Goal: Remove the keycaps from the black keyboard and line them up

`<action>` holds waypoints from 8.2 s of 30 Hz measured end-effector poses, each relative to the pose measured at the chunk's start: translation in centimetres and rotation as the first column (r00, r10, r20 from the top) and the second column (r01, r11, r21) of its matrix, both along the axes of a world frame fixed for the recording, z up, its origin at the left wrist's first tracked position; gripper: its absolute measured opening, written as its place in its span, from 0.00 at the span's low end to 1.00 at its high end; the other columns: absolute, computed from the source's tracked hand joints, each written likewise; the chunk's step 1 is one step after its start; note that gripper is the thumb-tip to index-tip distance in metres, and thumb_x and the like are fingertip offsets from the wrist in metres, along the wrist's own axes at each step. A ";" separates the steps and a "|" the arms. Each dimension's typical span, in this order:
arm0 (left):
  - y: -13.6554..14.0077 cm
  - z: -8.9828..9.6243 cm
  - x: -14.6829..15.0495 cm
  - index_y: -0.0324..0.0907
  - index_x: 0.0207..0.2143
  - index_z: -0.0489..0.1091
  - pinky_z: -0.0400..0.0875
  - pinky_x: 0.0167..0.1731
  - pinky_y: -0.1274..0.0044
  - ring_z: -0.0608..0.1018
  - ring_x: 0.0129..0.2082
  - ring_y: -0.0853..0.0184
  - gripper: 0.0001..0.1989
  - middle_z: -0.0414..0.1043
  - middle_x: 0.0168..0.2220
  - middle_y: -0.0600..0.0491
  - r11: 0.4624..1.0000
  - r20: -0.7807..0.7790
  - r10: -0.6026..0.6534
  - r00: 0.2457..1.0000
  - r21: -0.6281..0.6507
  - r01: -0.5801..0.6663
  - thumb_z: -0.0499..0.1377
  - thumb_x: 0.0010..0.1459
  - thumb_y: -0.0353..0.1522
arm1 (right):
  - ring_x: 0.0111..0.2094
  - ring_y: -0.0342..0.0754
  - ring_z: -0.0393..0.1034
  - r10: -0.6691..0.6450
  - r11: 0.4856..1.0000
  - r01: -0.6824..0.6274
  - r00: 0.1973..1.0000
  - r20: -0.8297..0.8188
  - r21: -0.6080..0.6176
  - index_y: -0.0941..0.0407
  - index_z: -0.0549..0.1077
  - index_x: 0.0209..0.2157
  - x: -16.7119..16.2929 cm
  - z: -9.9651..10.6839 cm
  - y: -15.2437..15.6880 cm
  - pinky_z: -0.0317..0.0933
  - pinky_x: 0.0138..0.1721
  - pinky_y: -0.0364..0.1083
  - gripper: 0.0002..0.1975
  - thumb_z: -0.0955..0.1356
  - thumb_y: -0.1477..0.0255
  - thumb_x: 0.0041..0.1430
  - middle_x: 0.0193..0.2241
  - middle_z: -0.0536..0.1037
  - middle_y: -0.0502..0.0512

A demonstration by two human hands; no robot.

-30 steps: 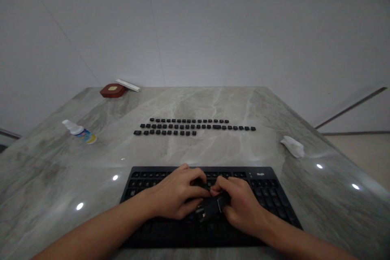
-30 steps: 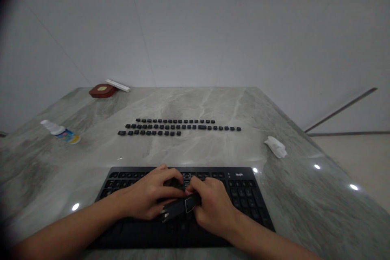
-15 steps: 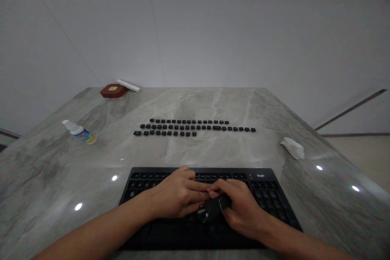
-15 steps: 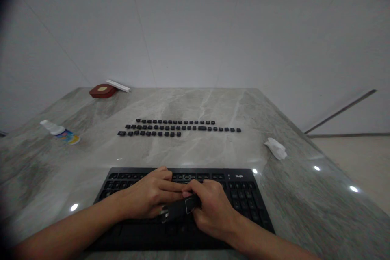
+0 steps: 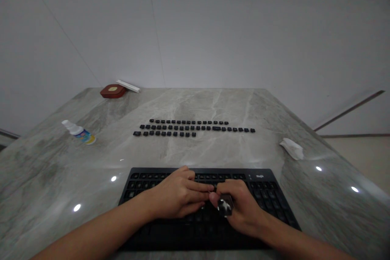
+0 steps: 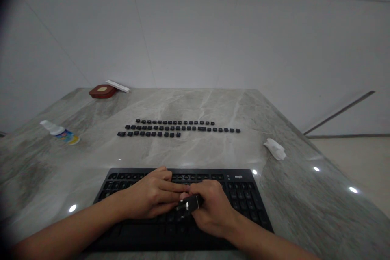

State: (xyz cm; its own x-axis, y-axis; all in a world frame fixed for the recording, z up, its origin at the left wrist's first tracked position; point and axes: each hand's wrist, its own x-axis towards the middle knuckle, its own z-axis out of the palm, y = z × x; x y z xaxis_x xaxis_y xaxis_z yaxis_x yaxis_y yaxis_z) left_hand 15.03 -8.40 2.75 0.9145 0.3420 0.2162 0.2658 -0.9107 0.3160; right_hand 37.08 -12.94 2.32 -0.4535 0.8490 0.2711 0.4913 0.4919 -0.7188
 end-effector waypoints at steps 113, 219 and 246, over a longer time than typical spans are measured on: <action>0.2 0.2 -0.2 0.41 0.50 0.69 0.66 0.38 0.70 0.74 0.36 0.64 0.18 0.75 0.48 0.48 0.997 0.095 -0.016 0.995 -0.068 0.022 0.53 0.57 0.24 | 0.14 0.37 0.52 -0.084 0.996 0.084 0.996 0.032 -0.001 0.56 0.58 0.14 0.5 -0.7 0.3 0.43 0.19 0.40 0.16 0.63 0.78 0.53 0.11 0.60 0.44; -0.7 -0.5 0.9 0.37 0.39 0.70 0.65 0.35 0.74 0.76 0.35 0.67 0.07 0.76 0.37 0.49 0.990 0.252 0.110 0.962 0.059 -0.128 0.53 0.66 0.27 | 0.19 0.38 0.53 -0.079 0.995 0.078 0.997 -0.012 -0.055 0.56 0.56 0.19 1.0 -1.0 0.3 0.48 0.23 0.40 0.20 0.64 0.69 0.64 0.17 0.57 0.43; 6.3 1.7 1.5 0.39 0.35 0.73 0.67 0.41 0.72 0.72 0.36 0.65 0.03 0.77 0.34 0.52 0.952 0.177 0.292 0.940 0.039 -0.303 0.61 0.62 0.30 | 0.17 0.39 0.50 -0.282 0.959 0.283 0.950 -0.133 -0.010 0.54 0.51 0.17 1.2 -0.7 0.3 0.48 0.21 0.42 0.24 0.63 0.67 0.65 0.15 0.53 0.44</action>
State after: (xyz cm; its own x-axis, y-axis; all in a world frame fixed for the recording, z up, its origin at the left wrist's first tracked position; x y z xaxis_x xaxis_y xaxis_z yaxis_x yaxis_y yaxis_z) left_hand 16.58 -2.11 4.46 0.7218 0.5730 0.3881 0.4762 -0.8182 0.3223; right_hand 38.28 -12.61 1.63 -0.1549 0.9346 0.3202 0.5124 0.3531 -0.7828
